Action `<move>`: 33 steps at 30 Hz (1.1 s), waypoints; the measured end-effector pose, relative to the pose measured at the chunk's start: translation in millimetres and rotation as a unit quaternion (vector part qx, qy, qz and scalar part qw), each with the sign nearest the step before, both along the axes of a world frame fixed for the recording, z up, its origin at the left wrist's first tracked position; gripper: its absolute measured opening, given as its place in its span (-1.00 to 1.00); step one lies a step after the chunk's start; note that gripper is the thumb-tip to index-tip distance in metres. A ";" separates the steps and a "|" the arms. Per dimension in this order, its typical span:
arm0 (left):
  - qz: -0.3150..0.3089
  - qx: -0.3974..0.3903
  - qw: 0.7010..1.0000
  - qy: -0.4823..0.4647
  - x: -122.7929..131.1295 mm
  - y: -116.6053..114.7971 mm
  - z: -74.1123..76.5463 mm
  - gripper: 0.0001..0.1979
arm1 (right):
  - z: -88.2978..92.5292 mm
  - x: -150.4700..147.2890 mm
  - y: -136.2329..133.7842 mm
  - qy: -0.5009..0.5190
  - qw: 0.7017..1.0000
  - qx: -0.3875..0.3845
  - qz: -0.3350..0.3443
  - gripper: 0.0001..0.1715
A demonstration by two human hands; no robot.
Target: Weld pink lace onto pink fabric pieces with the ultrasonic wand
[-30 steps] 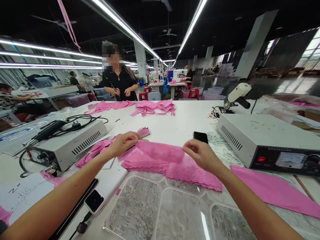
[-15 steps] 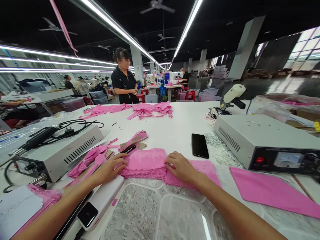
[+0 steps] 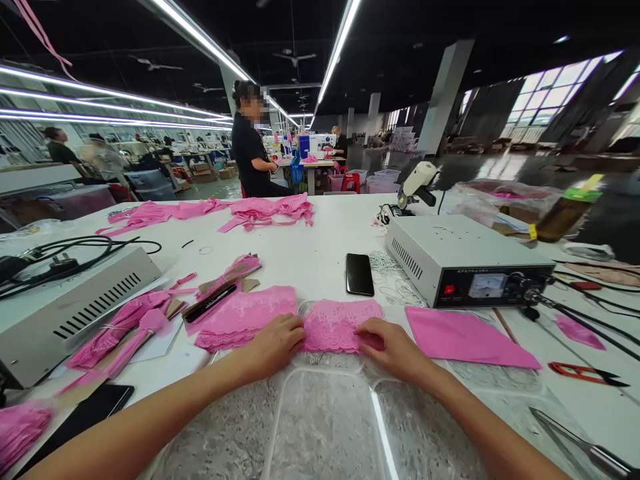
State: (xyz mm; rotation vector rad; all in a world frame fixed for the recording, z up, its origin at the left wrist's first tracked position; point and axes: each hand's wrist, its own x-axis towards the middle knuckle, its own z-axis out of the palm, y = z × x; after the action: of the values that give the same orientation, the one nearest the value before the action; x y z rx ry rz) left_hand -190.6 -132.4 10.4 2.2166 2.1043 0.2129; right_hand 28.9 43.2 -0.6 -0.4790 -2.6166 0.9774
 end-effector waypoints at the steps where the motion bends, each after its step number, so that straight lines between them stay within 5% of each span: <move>1: 0.006 -0.012 1.000 0.002 -0.6 4.4 -0.2 -0.79 | -1.4 0.2 0.6 0.001 1.000 -0.002 0.002 -0.74; 11: 0.037 -0.063 0.996 -0.055 -8.2 8.7 24.6 -0.72 | -5.4 2.1 6.2 0.017 0.999 0.024 0.014 -0.75; 18: 0.037 -0.046 0.992 -0.113 -9.5 14.8 33.1 -0.69 | -1.8 -17.2 -21.2 0.041 0.989 0.142 0.005 -0.71; 21: 0.027 -0.039 0.990 -0.130 -9.4 9.4 41.3 -0.70 | -3.8 -25.8 -28.2 0.052 0.978 0.200 0.011 -0.86; 26: -0.009 -0.042 0.985 -0.166 0.0 -28.8 50.4 -0.82 | -1.4 1.9 -39.8 0.063 0.962 0.262 0.052 -0.73; 33: -0.065 -0.094 0.964 -0.238 33.6 -95.6 32.1 -0.78 | -5.7 61.4 -110.4 0.095 0.940 0.273 0.179 -0.63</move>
State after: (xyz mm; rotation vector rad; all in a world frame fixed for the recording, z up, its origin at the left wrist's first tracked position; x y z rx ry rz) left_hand -156.9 -228.0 42.5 1.9415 1.6458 0.4625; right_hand 90.3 -67.2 -6.3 0.2229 -2.6796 0.3169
